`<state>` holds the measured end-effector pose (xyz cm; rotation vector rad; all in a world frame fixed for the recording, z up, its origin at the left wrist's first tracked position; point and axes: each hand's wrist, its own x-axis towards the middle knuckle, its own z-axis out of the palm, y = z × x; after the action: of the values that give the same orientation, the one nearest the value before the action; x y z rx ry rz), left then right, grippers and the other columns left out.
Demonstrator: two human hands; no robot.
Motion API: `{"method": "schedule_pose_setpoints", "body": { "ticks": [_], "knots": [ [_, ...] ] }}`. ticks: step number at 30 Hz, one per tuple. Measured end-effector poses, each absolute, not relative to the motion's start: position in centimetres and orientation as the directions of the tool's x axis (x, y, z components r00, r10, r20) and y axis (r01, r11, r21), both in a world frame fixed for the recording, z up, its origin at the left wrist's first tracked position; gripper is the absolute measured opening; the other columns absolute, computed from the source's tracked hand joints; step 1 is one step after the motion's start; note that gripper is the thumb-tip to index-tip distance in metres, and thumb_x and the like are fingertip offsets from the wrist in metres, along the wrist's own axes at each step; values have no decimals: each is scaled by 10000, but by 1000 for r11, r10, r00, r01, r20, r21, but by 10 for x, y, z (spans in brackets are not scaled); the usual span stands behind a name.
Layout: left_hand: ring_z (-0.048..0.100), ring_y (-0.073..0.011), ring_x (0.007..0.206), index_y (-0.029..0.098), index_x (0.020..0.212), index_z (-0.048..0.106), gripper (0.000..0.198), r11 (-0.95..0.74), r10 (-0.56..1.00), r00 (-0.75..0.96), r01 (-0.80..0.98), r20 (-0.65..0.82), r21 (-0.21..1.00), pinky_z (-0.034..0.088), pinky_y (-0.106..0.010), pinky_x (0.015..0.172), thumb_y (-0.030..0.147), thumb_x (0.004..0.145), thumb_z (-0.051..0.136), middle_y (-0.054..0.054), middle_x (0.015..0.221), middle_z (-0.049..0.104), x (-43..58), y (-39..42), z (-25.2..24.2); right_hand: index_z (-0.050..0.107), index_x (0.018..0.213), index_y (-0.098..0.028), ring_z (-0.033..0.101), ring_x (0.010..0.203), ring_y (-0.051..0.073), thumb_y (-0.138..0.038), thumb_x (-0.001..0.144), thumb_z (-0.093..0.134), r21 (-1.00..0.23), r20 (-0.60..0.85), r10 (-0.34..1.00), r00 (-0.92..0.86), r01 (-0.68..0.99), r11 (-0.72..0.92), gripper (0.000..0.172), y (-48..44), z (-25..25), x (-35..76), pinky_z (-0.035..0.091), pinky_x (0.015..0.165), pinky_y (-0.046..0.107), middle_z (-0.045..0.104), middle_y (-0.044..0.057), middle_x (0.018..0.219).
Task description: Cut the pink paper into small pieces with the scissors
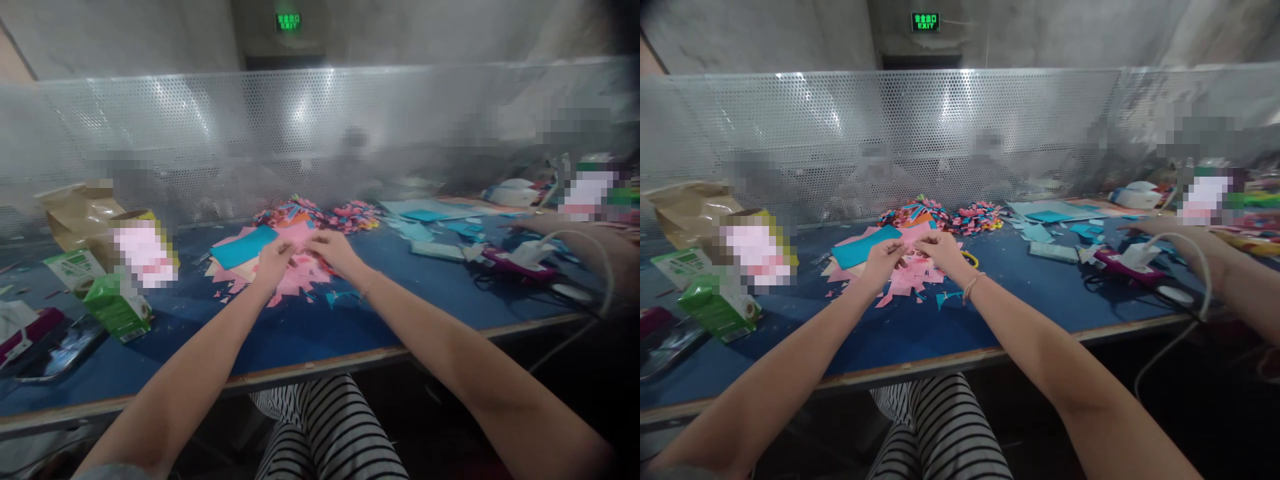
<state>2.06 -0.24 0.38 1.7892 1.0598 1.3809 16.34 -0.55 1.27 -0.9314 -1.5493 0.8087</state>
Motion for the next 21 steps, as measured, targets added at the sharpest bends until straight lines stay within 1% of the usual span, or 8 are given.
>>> {"method": "schedule_pose_setpoints", "body": {
  "ticks": [3,6,9,12,15,18,21],
  "knots": [
    [514,-89,447,152,697,554,226,-441,895,159,162,418,883,369,-204,435,370,662,507,-8,608,589,21,-1,4,556,593,-126,441,434,57,-277,581,590,-907,416,906,-72,33,419,155,0,9,166,374,456,205,527,-17,503],
    [504,-88,455,146,691,551,236,-391,914,159,106,373,914,384,-206,448,374,674,492,-22,584,593,21,-1,3,541,582,-130,450,436,54,-272,538,622,-920,387,921,-44,-85,382,170,6,7,169,395,488,212,513,-32,486],
    [509,-91,481,147,694,560,230,-375,921,149,85,360,923,404,-212,475,370,641,536,-22,578,589,22,1,1,528,563,-134,450,438,53,-267,516,631,-922,375,926,-37,-115,369,175,10,6,171,396,502,213,493,-42,467],
    [493,-87,467,147,651,561,226,-393,914,166,139,370,909,401,-214,472,369,611,569,-12,547,571,21,4,-3,525,563,-134,434,439,54,-273,533,605,-923,384,922,-50,-62,380,163,12,4,171,369,476,205,490,-37,469],
    [469,-81,437,147,580,539,234,-401,908,211,186,362,897,384,-211,450,376,631,544,-5,499,542,20,6,-6,508,566,-135,401,435,49,-277,567,569,-909,416,907,-62,2,417,154,10,4,169,329,446,194,470,-40,471],
    [477,-83,445,151,569,526,232,-406,900,247,174,359,897,388,-211,457,371,643,531,-6,502,543,19,7,-7,488,570,-135,381,434,44,-271,608,534,-888,443,892,-90,92,451,149,4,8,167,316,443,190,441,-48,477],
    [482,-85,443,155,582,525,213,-392,906,232,147,354,908,395,-216,461,361,633,544,-4,506,548,19,7,-7,490,587,-130,412,457,50,-265,653,504,-830,484,860,-161,229,509,151,-2,12,167,341,470,193,464,-37,514]
  ]
}}
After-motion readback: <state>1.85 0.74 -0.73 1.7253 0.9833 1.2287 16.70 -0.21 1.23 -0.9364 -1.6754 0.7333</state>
